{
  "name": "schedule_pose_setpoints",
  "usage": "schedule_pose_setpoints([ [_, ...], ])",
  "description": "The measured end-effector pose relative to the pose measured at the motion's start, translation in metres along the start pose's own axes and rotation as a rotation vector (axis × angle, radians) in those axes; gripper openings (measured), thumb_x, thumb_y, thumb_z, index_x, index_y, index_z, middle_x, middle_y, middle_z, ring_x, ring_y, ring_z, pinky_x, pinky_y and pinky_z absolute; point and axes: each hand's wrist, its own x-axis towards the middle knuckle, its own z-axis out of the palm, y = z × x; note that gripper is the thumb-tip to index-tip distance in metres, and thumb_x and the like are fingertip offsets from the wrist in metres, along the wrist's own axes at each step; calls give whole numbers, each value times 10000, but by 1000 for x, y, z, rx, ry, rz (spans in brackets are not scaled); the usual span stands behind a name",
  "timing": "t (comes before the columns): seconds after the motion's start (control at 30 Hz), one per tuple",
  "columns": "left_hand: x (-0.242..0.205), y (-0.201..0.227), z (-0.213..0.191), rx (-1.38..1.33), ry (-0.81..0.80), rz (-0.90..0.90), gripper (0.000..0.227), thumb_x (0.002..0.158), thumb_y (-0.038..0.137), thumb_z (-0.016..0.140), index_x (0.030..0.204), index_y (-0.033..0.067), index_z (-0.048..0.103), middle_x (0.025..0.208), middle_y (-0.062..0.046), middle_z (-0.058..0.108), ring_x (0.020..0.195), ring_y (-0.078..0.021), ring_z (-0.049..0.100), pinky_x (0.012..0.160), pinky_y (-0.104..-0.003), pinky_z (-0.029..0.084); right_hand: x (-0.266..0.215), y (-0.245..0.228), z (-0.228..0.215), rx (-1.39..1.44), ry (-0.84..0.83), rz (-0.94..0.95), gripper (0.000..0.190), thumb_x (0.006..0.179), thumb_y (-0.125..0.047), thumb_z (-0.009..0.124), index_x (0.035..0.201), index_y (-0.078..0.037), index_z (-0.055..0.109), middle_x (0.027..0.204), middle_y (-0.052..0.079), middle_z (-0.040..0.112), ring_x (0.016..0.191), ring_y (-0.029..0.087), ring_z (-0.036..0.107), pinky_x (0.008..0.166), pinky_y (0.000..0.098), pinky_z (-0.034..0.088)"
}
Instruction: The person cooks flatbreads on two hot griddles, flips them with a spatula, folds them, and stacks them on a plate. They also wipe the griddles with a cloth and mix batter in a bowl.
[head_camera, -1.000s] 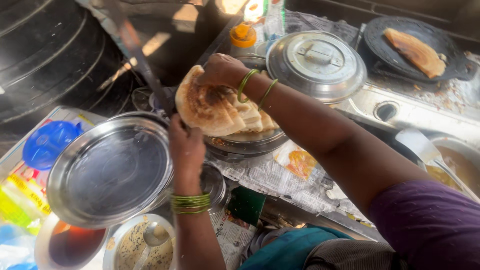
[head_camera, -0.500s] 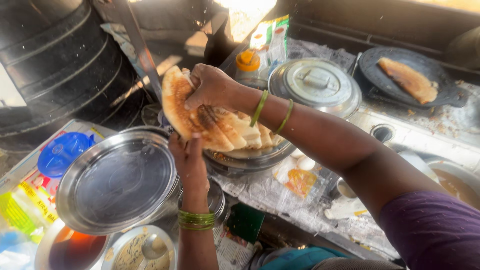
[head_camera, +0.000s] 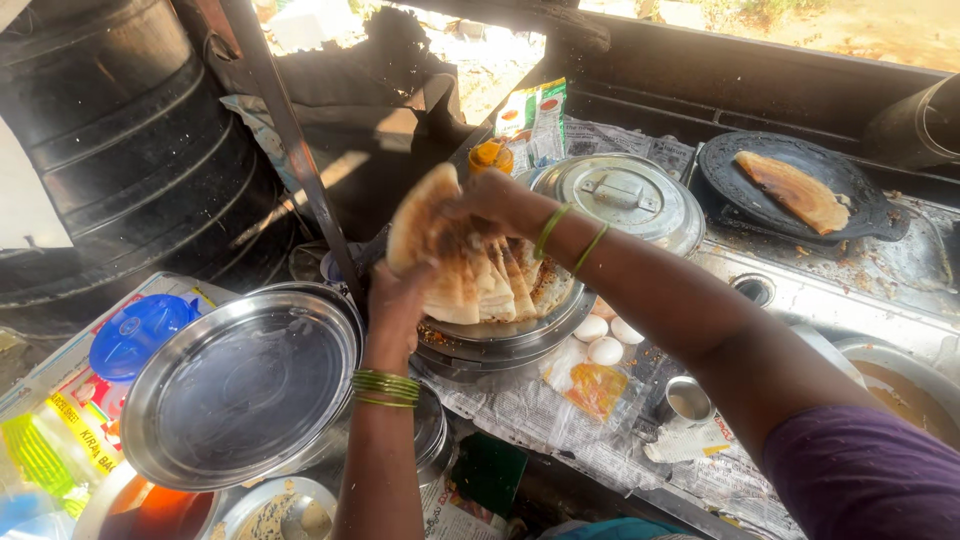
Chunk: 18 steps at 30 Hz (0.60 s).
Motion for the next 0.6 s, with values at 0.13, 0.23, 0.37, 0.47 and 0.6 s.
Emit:
schedule_pose_setpoints([
  [0.13, 10, -8, 1, 456, 96, -12, 627, 735, 334, 828, 1172, -51, 593, 1101, -203, 726, 940, -266, 745, 868, -383, 593, 18, 37, -23, 48, 112, 232, 355, 821, -175, 787, 1119, -8, 691, 1020, 157, 742, 792, 265, 741, 703, 443, 656],
  [0.23, 2, -2, 1, 1006, 158, 88, 731, 784, 466, 864, 1203, -70, 597, 1187, -293, 631, 1100, -409, 618, 962, -454, 516, 21, 43, -24, -14, 122, 280, 392, 851, -206, 791, 1135, 38, 676, 1053, 191, 712, 877, 300, 731, 758, 491, 660],
  [0.37, -14, 15, 12, 1031, 273, 137, 745, 782, 453, 783, 1301, -18, 531, 1373, -267, 451, 1203, -443, 511, 925, -511, 522, -2, 36, -36, -10, 88, 240, 424, 863, -232, 794, 1185, 18, 679, 1106, 229, 700, 982, 356, 700, 771, 495, 664],
  [0.47, -25, 26, 22, 1088, 261, 90, 732, 788, 470, 774, 1342, 52, 540, 1422, -217, 407, 1259, -455, 434, 934, -551, 494, -32, 32, -52, 26, 37, 181, 444, 841, -272, 777, 1203, -28, 699, 1141, 182, 705, 1015, 340, 698, 760, 475, 646],
  [0.6, -27, 35, 54, 1180, 293, 363, 679, 824, 478, 789, 1295, 28, 598, 1412, -236, 463, 1273, -459, 438, 956, -579, 441, -78, 49, -112, -8, 101, 182, 454, 824, -296, 764, 1226, -94, 698, 1175, 93, 712, 1022, 291, 713, 787, 452, 635],
])
